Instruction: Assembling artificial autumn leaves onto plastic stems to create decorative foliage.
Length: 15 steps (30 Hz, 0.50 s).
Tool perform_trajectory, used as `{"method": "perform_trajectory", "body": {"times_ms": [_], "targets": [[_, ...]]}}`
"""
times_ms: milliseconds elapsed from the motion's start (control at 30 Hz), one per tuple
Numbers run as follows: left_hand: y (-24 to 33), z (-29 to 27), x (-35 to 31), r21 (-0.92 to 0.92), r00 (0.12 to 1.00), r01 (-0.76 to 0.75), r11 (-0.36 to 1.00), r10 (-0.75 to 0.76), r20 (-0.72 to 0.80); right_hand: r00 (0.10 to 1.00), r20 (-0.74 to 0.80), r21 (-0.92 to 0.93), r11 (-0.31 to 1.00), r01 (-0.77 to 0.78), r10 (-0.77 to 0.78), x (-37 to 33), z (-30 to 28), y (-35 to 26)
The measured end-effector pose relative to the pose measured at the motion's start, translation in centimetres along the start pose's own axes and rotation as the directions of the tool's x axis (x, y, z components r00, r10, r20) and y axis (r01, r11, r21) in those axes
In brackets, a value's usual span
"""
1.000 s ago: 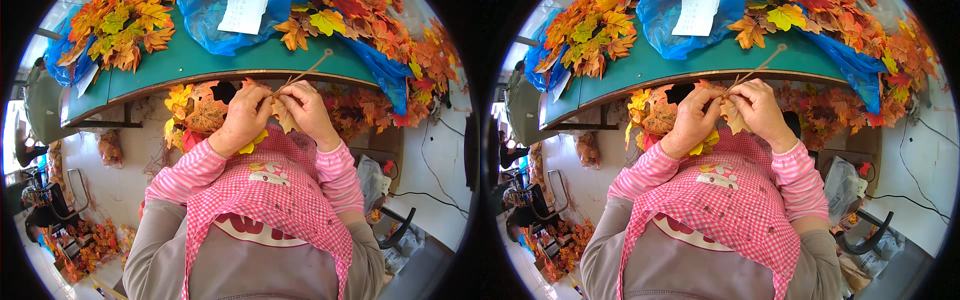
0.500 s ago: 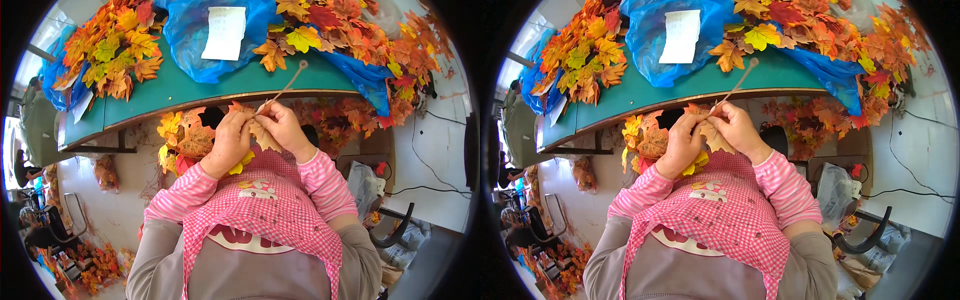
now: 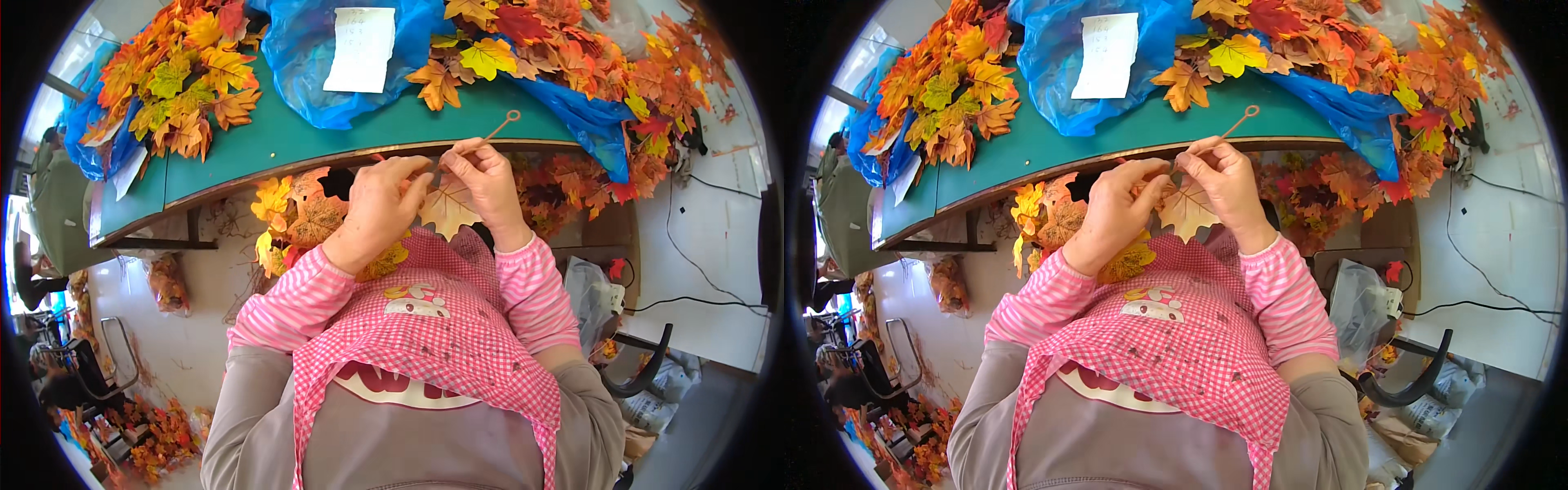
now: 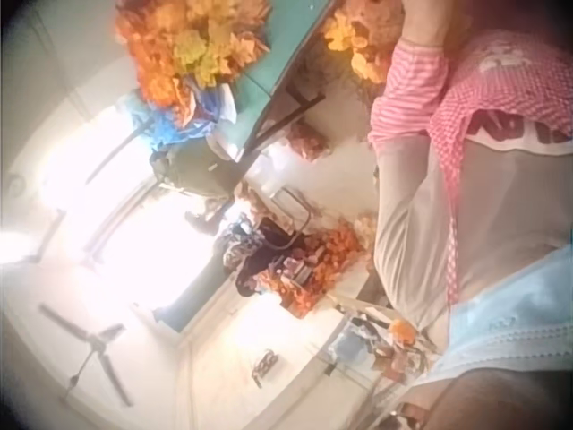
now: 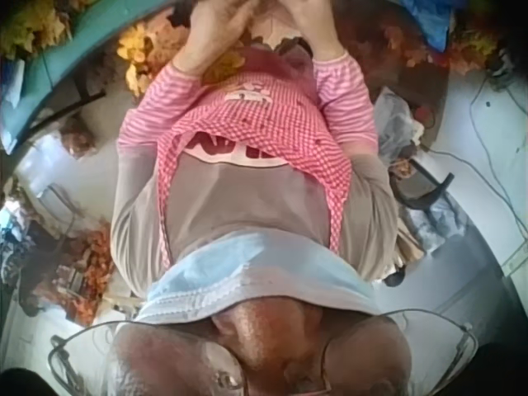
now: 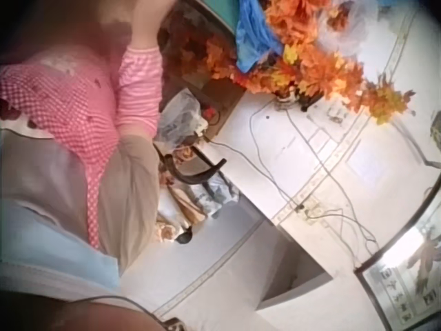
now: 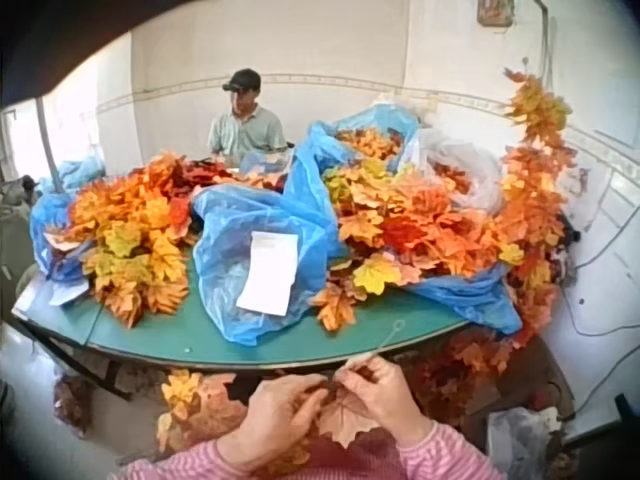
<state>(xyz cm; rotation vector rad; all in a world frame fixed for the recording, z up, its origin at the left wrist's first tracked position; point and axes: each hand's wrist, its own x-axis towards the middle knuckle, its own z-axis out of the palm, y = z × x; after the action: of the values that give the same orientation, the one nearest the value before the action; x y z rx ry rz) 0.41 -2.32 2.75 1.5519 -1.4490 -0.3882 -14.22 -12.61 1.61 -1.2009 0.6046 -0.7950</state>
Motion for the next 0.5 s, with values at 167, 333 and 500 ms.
{"method": "perform_trajectory", "body": {"times_ms": [167, 333, 500], "targets": [[0.2, 1.1, 0.9, -0.178, 0.986, 0.169, 0.969, -0.165, 0.038, 0.995, 0.004, -0.097, 0.990, 0.101, -0.101, -0.1, 0.1, -0.1], [-0.6, 0.6, 0.7, -0.184, 0.970, 0.186, 0.965, -0.210, -0.119, 0.961, 0.272, -0.468, 0.867, 0.172, -0.043, -1.1, 0.4, 0.4], [-1.0, 0.7, 0.4, -0.567, 0.934, 0.315, 0.761, -0.356, 0.042, 0.916, 0.385, -0.664, 0.723, 0.194, 0.108, -0.9, -0.6, -1.9]]}}
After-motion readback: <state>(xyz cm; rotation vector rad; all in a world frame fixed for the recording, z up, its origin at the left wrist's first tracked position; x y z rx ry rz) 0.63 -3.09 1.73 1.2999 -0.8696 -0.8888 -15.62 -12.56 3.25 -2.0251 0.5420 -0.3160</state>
